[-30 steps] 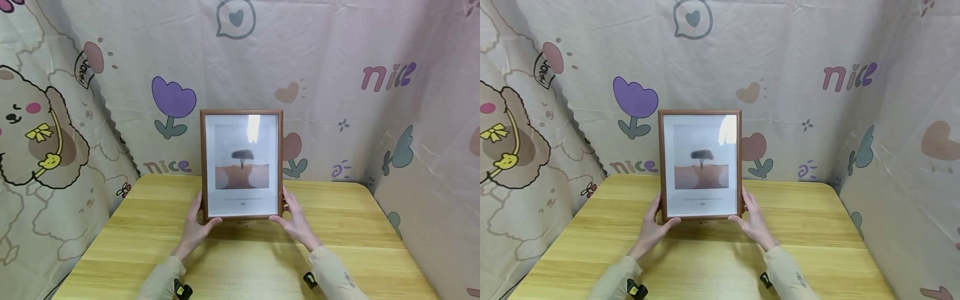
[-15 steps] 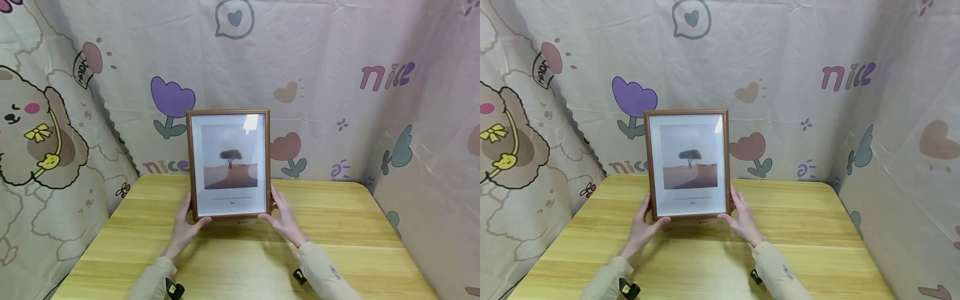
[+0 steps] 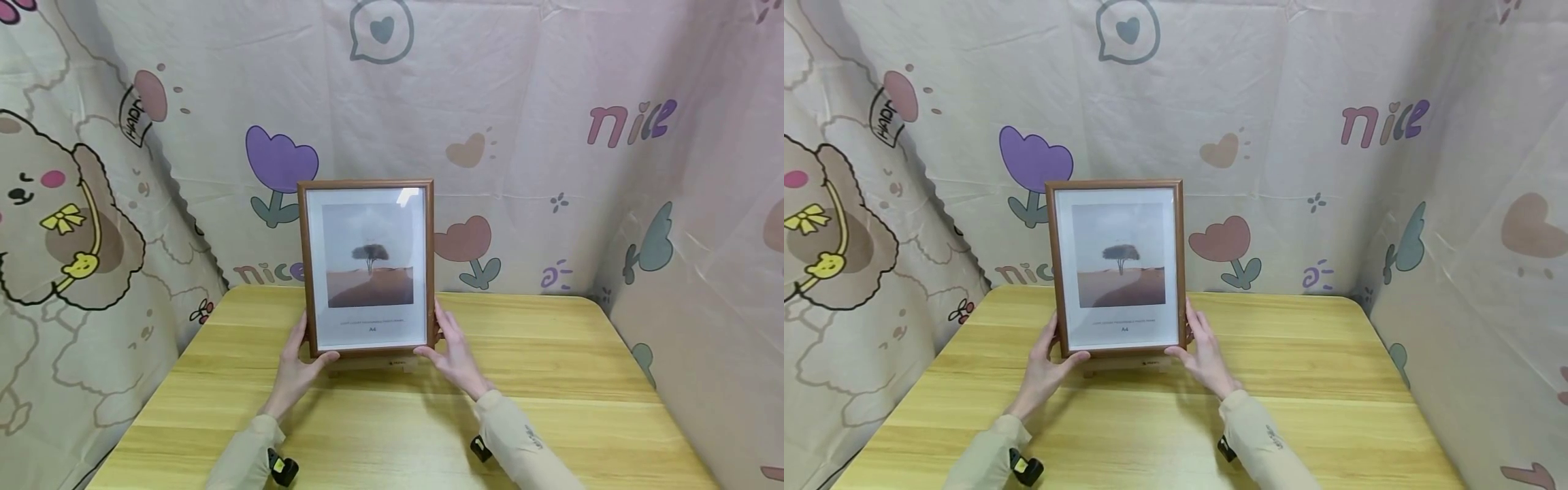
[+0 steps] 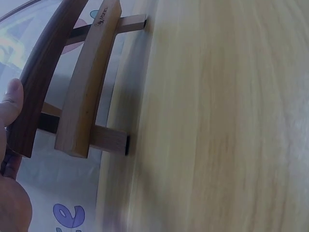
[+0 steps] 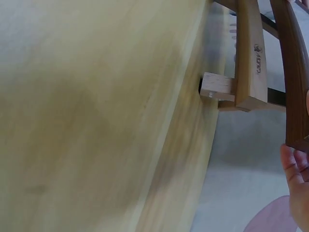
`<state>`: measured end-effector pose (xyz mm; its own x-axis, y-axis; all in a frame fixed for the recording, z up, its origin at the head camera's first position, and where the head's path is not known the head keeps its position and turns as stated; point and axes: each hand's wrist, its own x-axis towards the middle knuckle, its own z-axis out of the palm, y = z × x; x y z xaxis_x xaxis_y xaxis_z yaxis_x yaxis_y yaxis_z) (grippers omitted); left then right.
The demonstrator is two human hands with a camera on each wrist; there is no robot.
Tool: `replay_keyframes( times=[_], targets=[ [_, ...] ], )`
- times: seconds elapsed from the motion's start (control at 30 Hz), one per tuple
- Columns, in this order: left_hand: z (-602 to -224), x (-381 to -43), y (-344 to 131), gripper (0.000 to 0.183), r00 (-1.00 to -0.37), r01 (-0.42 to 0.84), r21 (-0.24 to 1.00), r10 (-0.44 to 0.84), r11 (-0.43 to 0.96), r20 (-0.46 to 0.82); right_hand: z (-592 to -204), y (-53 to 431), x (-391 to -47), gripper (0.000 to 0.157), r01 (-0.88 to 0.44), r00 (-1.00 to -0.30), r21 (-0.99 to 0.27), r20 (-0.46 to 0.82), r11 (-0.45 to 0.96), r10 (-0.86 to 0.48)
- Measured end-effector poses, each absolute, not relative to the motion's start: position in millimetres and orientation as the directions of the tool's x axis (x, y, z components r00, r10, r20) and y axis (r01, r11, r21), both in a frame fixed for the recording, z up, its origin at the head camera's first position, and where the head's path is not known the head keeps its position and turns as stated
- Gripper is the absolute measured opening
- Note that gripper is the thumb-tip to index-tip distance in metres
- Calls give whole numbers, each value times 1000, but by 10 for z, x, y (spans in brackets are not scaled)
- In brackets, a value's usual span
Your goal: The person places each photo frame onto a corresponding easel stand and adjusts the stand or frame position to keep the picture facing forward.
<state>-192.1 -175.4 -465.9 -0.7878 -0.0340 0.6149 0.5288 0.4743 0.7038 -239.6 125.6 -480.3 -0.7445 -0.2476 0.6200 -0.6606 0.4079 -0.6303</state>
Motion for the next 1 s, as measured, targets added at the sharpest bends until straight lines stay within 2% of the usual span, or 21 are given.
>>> replay_keyframes(
  times=[0.23, 0.53, 1.0],
  targets=[
    [-4690, -1937, -1783, 101, -802, 505, 722, -51, 472, 595, -4842, 1212, -2419, 106, -660, -744, -625, 621, 418, -246],
    [-4780, -1992, -1831, 101, -756, 568, 689, -46, 450, 653, -4869, 1162, -2442, 108, -658, -744, -612, 616, 439, -257],
    [-4838, -2029, -1832, 101, -741, 581, 676, -48, 454, 669, -4896, 1148, -2456, 106, -610, -786, -644, 565, 462, -249]
  ],
)
